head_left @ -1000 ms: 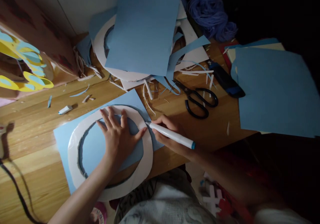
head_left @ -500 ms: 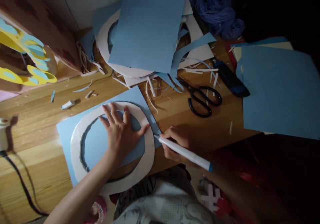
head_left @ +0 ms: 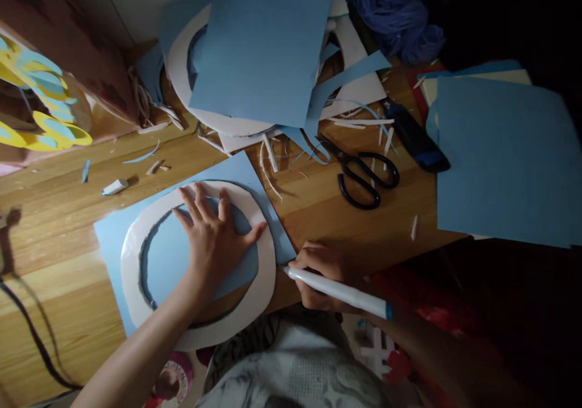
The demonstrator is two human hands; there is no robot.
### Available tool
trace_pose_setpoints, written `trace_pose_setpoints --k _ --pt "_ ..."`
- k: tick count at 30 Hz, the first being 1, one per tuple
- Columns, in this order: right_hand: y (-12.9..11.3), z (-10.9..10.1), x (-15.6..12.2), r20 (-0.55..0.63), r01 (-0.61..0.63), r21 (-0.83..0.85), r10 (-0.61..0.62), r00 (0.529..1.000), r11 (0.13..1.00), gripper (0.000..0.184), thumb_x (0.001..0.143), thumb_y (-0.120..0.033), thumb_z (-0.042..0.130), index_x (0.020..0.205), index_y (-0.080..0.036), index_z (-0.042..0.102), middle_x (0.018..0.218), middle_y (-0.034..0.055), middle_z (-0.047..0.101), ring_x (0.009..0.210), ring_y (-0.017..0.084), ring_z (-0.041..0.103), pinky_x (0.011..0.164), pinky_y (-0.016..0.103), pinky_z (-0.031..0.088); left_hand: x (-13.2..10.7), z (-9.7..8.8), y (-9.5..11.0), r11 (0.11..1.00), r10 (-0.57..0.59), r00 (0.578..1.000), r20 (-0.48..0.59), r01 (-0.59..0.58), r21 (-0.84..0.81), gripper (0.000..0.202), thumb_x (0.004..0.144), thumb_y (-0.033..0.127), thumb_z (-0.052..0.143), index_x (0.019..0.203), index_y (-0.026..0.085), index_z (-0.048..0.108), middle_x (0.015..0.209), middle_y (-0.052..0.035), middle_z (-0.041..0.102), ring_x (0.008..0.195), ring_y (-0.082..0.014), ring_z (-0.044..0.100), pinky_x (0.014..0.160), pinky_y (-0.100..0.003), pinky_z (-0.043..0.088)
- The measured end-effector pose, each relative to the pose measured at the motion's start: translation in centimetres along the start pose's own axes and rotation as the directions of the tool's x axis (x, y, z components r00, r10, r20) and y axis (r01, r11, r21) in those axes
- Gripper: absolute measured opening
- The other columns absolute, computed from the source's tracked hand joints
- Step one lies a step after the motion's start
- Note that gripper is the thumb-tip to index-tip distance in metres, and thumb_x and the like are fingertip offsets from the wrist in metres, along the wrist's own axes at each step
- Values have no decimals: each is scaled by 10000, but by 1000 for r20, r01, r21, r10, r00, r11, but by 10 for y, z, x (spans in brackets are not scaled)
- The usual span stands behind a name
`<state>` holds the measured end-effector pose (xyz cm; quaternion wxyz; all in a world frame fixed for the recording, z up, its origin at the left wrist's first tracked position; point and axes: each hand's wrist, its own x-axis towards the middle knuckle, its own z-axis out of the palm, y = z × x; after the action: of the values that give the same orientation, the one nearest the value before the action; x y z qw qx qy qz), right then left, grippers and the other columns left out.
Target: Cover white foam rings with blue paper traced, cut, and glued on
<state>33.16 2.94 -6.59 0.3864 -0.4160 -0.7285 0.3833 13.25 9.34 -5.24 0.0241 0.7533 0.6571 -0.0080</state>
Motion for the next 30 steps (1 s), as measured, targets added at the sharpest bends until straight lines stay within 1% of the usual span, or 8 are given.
trace_pose_setpoints --k 6,11,14,16,18,21,23,30 --pt "0 1 0 -21 -12 -40 11 1000 999 142 727 -123 503 789 -235 443 619 -15 492 561 149 449 563 287 389 0 -1 1 1000 -1 1000 10 1 3 937 750 711 469 1360 9 355 1461 -368 151 1377 -501 31 1028 -679 134" --pt "-1 -1 0 -16 -4 -16 4 1000 1000 151 710 -118 512 782 -234 448 605 -18 485 551 147 445 543 285 379 0 -2 1 1000 -4 1000 8 4 -27 921 750 701 487 1365 29 355 1477 -343 149 1383 -490 18 1029 -683 129" --pt "-2 -4 -4 32 -68 28 67 997 997 141 709 -143 531 782 -241 461 636 -11 517 572 156 486 546 292 405 0 -2 1 999 -12 1000 6 12 -30 912 747 696 496 1367 41 363 1476 -336 162 1383 -490 18 1027 -682 132" --pt "-3 -6 -6 20 -147 61 146 989 987 126 743 -175 540 834 -242 483 686 -2 561 602 161 543 562 294 445 0 -3 1 999 -16 1000 -4 16 -28 905 748 694 495 1363 41 375 1467 -340 179 1381 -493 25 1025 -681 135" --pt "-4 -6 -4 -21 -155 63 156 987 986 196 797 -195 517 987 -242 504 777 21 635 697 179 618 638 314 505 -2 -3 1 999 -25 999 -24 24 -30 898 745 690 502 1354 40 392 1462 -342 197 1380 -493 38 1025 -679 138" --pt "-4 -1 6 27 -99 -24 100 995 995 465 857 -166 473 1303 -266 391 1091 72 671 1027 220 625 872 395 517 -3 -2 0 998 -41 998 -42 39 -41 876 730 682 529 1333 53 427 1457 -331 237 1380 -489 70 1020 -678 158" --pt "-2 3 14 67 -90 -105 97 993 990 548 873 -139 455 1377 -313 328 1218 64 624 1141 227 576 946 426 494 -4 -2 -1 998 -44 998 -49 42 -54 872 717 687 541 1320 65 448 1453 -325 262 1374 -495 93 1013 -685 165" --pt "3 7 24 109 26 -365 15 994 931 492 858 -88 441 1283 -333 487 1045 44 673 969 246 653 819 410 564 -9 -8 -7 990 -63 994 -88 51 -131 806 729 693 519 1303 128 487 1453 -288 304 1357 -494 179 1011 -660 232"
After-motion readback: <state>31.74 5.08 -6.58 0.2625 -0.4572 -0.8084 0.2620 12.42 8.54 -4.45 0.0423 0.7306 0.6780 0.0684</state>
